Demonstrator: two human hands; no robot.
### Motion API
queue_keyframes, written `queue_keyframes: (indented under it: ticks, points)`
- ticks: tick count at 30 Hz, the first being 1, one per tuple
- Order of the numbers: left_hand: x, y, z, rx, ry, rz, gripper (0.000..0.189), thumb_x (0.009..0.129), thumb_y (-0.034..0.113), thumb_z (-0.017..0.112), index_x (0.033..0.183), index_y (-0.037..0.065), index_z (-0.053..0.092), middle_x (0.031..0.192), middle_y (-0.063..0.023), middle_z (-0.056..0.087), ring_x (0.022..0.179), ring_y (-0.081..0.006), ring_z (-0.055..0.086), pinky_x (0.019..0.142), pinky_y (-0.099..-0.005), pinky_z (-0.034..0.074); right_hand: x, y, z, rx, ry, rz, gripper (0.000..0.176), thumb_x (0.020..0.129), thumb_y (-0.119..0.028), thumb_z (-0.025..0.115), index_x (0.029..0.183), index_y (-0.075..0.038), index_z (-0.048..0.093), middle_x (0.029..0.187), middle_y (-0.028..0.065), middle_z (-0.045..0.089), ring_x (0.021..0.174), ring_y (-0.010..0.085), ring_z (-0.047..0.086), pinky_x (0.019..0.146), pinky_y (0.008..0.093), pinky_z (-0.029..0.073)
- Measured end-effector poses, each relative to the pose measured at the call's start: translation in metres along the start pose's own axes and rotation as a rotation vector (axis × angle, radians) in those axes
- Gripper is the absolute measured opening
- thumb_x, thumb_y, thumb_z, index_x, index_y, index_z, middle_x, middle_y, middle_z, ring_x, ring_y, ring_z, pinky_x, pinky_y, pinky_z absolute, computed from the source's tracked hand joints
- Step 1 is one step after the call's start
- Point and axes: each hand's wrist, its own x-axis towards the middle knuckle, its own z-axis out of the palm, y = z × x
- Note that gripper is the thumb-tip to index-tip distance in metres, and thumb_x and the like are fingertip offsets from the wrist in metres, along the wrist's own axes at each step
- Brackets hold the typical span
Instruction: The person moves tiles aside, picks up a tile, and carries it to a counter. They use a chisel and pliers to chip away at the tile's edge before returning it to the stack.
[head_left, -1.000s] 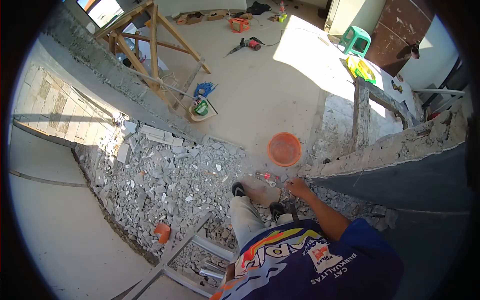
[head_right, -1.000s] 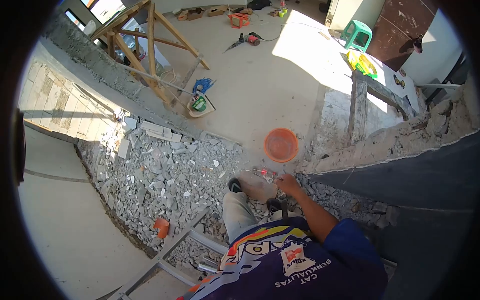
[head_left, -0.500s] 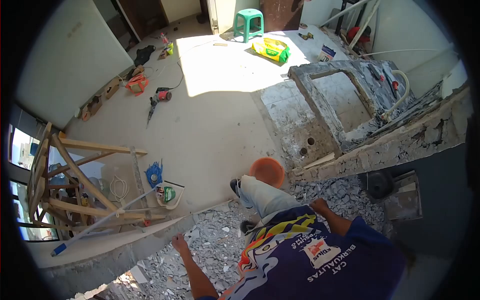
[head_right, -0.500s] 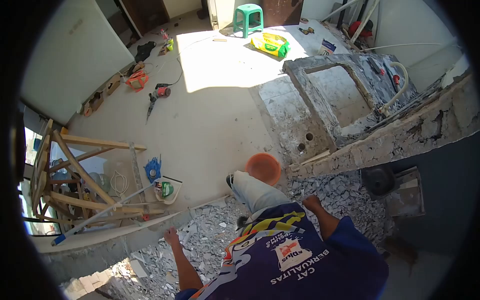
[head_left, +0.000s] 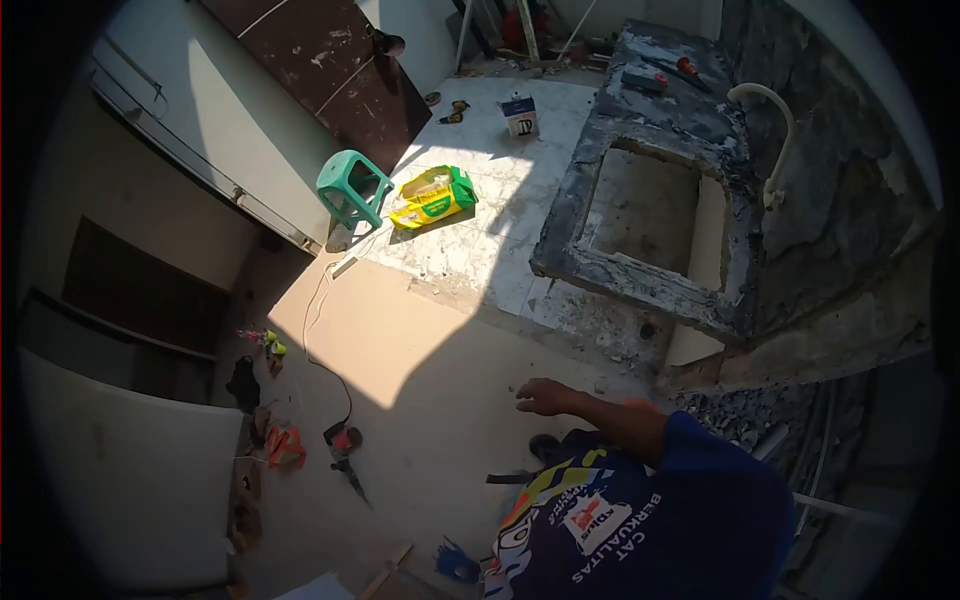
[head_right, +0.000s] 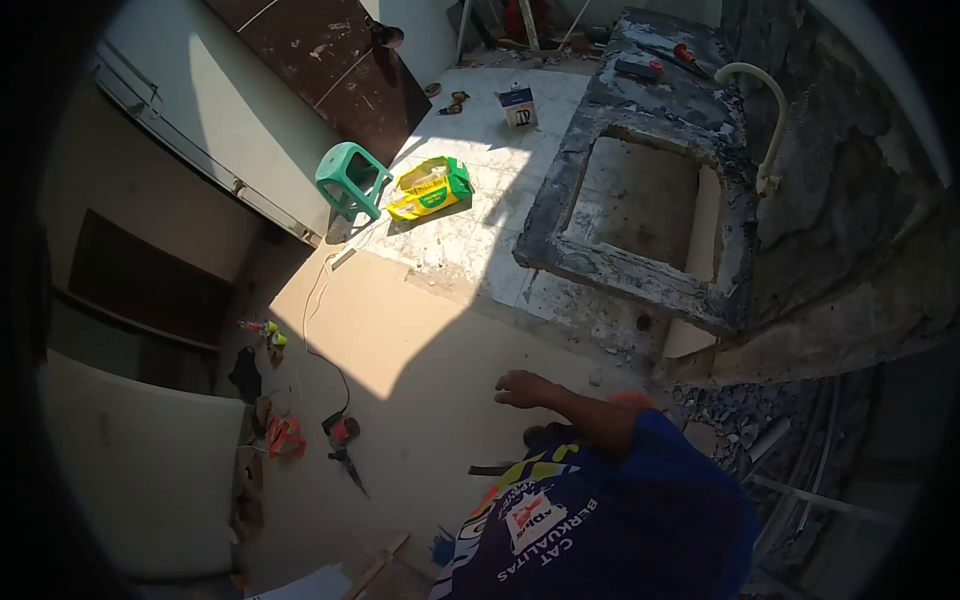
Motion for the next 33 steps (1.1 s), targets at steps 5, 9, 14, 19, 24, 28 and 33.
queue_keyframes:
  ticks: [5, 9, 14, 19, 24, 28, 33]
  points:
    - [0.077, 0.170, 0.000, 0.121, -0.040, 0.005, 0.022, 0.087, 0.022, 0.059, 0.095, 0.001, 0.057, 0.081, -0.0077, 0.055, 0.066, -0.0183, 0.055, 0.058, -0.0357, 0.042, 0.112, -0.085, -0.125, 0.064, 0.345, -0.110, 0.039, 0.095, -0.034, 0.060, 0.119, -0.004, 0.064, 0.115, 0.0162, 0.062, 0.105, 0.0344, 0.061, 0.091, 0.0435, 0.048]
    - [0.159, 0.310, 0.007, 0.241, -0.083, 0.001, 0.018, 0.087, 0.020, 0.059, 0.089, 0.003, 0.057, 0.075, -0.0057, 0.053, 0.061, -0.0161, 0.052, 0.054, -0.0342, 0.039, 0.192, -0.050, -0.180, 0.070, 0.563, 0.091, 0.038, 0.094, -0.034, 0.059, 0.117, -0.005, 0.065, 0.116, 0.0180, 0.062, 0.111, 0.0345, 0.059, 0.095, 0.0444, 0.047]
    - [0.265, 0.559, 0.006, 0.470, -0.115, 0.152, 0.015, 0.086, 0.018, 0.059, 0.080, 0.005, 0.055, 0.069, -0.0033, 0.050, 0.056, -0.0135, 0.048, 0.048, -0.0323, 0.035, 0.234, -0.009, -0.192, 0.032, 0.559, 0.417, 0.033, 0.090, -0.028, 0.063, 0.108, -0.001, 0.069, 0.106, 0.0191, 0.065, 0.104, 0.0352, 0.062, 0.089, 0.0443, 0.049]
    - [0.338, 0.839, 0.069, 0.611, -0.071, 0.579, 0.018, 0.086, 0.017, 0.060, 0.072, 0.008, 0.054, 0.062, -0.0008, 0.047, 0.050, -0.0108, 0.045, 0.042, -0.0304, 0.032, 0.262, -0.031, -0.214, 0.345, 0.647, 0.561, 0.040, 0.088, -0.033, 0.064, 0.109, 0.001, 0.069, 0.105, 0.0215, 0.067, 0.097, 0.0358, 0.065, 0.087, 0.0427, 0.050]
    - [0.336, 1.024, 0.242, 0.701, -0.155, 0.885, 0.033, 0.089, 0.020, 0.065, 0.112, -0.004, 0.065, 0.100, -0.0132, 0.069, 0.092, -0.0236, 0.065, 0.083, -0.0357, 0.051, 0.321, 0.009, -0.251, 0.451, 0.975, 0.736, 0.037, 0.086, -0.028, 0.068, 0.110, 0.000, 0.070, 0.103, 0.0201, 0.068, 0.091, 0.0304, 0.068, 0.083, 0.0384, 0.053]
    - [0.270, 1.068, 0.373, 0.524, -0.329, 0.782, 0.031, 0.091, 0.023, 0.065, 0.112, 0.000, 0.065, 0.095, -0.0069, 0.067, 0.082, -0.0159, 0.063, 0.066, -0.0310, 0.050, 0.385, 0.089, -0.336, 0.341, 0.945, 0.610, 0.037, 0.086, -0.029, 0.069, 0.110, -0.001, 0.070, 0.102, 0.0188, 0.069, 0.092, 0.0289, 0.068, 0.081, 0.0375, 0.054]
    - [0.291, 1.048, 0.441, 0.951, -0.419, 0.389, 0.037, 0.090, 0.029, 0.067, 0.118, 0.005, 0.065, 0.101, -0.0079, 0.068, 0.085, -0.0199, 0.065, 0.066, -0.0374, 0.052, 0.451, 0.169, -0.520, 0.267, 1.140, 0.507, 0.033, 0.086, -0.025, 0.070, 0.109, -0.002, 0.069, 0.099, 0.0166, 0.068, 0.086, 0.0278, 0.068, 0.079, 0.0371, 0.053]
